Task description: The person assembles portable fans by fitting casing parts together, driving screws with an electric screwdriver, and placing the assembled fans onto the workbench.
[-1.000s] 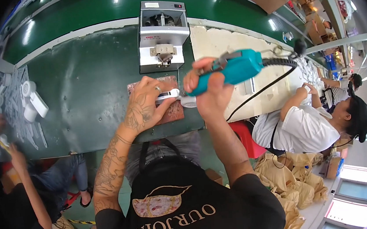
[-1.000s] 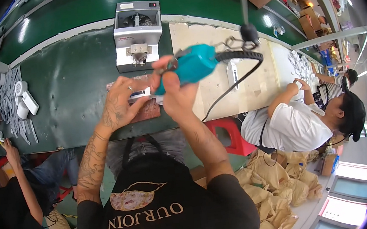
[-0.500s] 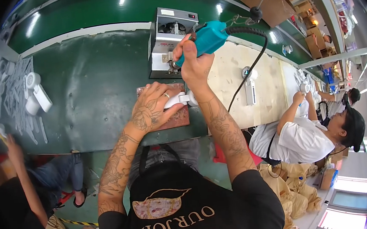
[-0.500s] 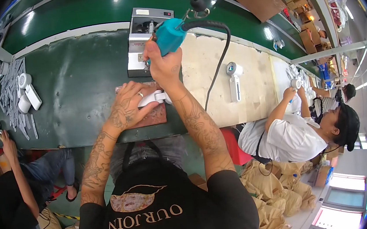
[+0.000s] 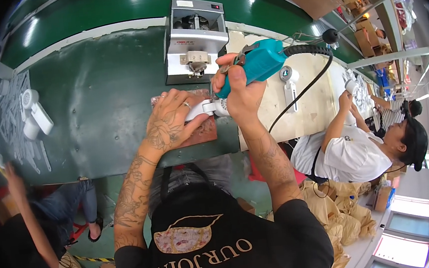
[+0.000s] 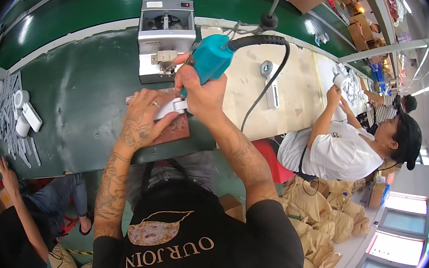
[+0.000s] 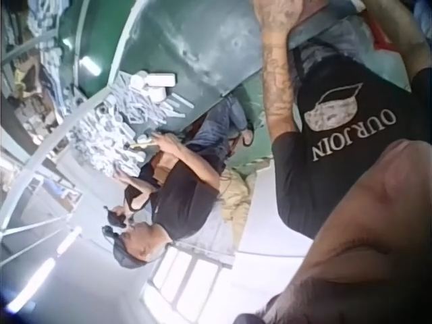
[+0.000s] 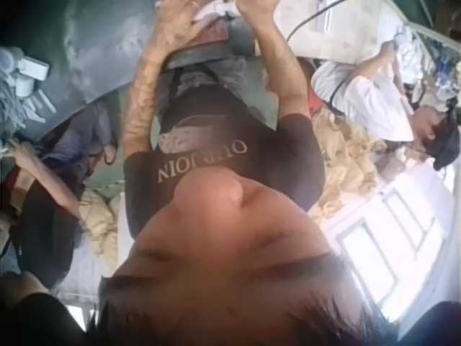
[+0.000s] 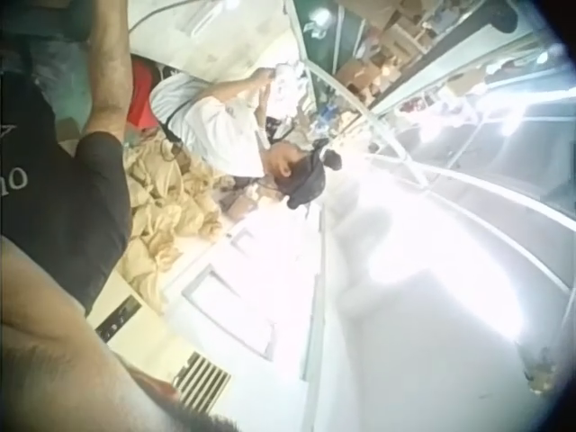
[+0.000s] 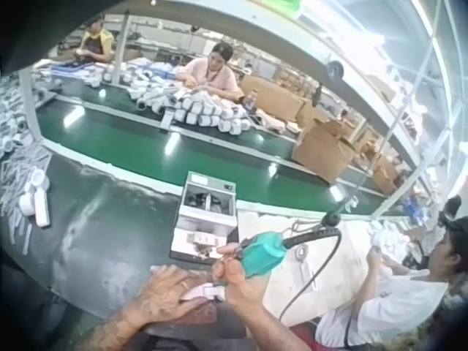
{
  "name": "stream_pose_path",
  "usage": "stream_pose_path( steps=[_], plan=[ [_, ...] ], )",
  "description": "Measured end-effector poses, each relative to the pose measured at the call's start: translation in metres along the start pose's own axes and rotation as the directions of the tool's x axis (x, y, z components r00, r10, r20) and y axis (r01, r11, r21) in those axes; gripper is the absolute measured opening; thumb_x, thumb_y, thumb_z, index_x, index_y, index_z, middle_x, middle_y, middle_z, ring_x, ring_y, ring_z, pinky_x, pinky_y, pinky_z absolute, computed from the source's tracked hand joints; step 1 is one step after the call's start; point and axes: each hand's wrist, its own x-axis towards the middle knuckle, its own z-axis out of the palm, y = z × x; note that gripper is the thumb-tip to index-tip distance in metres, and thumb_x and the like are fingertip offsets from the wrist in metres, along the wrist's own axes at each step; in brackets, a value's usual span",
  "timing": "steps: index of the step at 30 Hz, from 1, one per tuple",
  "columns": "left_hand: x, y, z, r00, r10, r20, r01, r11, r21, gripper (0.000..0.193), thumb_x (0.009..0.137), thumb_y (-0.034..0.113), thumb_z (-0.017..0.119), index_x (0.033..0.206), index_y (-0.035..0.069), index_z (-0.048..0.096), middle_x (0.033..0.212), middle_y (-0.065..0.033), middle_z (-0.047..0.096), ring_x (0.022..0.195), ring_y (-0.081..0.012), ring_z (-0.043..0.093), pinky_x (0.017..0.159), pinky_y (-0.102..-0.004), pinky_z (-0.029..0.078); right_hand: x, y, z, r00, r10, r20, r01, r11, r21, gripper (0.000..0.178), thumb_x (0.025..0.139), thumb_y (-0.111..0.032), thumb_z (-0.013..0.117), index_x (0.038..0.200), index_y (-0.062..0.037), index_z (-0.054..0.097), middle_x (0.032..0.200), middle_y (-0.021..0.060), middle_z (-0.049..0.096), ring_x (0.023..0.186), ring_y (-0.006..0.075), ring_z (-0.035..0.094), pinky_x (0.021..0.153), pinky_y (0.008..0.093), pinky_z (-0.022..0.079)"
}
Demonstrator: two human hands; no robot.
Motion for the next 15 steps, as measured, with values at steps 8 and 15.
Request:
stream_pose_path(
  steps=[8, 15],
  plan=[
    [0.001, 0.002, -0.001, 0.999, -0.027, 0.024, 0.027, 0.999, -0.024, 0.039, 0.09, 0.041, 0.071, 0.114, 0.011, 0.074, 0.108, -0.008, 0.062, 0.107, -0.0299, 0.057, 0.099, -0.046, 0.044, -0.006, 0.017, -0.005, 1.0, 0.013, 0.0, -0.013, 0.995, -0.096, 0.044, 0.1, -0.038, 0.069, 0.106, 0.0042, 0.058, 0.071, 0.0071, 0.058, 0.063, 0.0171, 0.057, 0.061, 0.0323, 0.049],
    [0.004, 0.008, -0.004, 0.998, -0.027, 0.055, 0.025, 0.999, 0.037, 0.04, 0.092, 0.039, 0.068, 0.121, 0.011, 0.07, 0.109, -0.0091, 0.061, 0.105, -0.0306, 0.056, 0.099, -0.0465, 0.044, -0.009, 0.028, -0.009, 0.998, -0.054, -0.02, 0.052, 0.997, -0.065, 0.038, 0.101, -0.036, 0.068, 0.097, 0.0, 0.054, 0.071, 0.0059, 0.055, 0.062, 0.0169, 0.055, 0.058, 0.0331, 0.048]
  ],
)
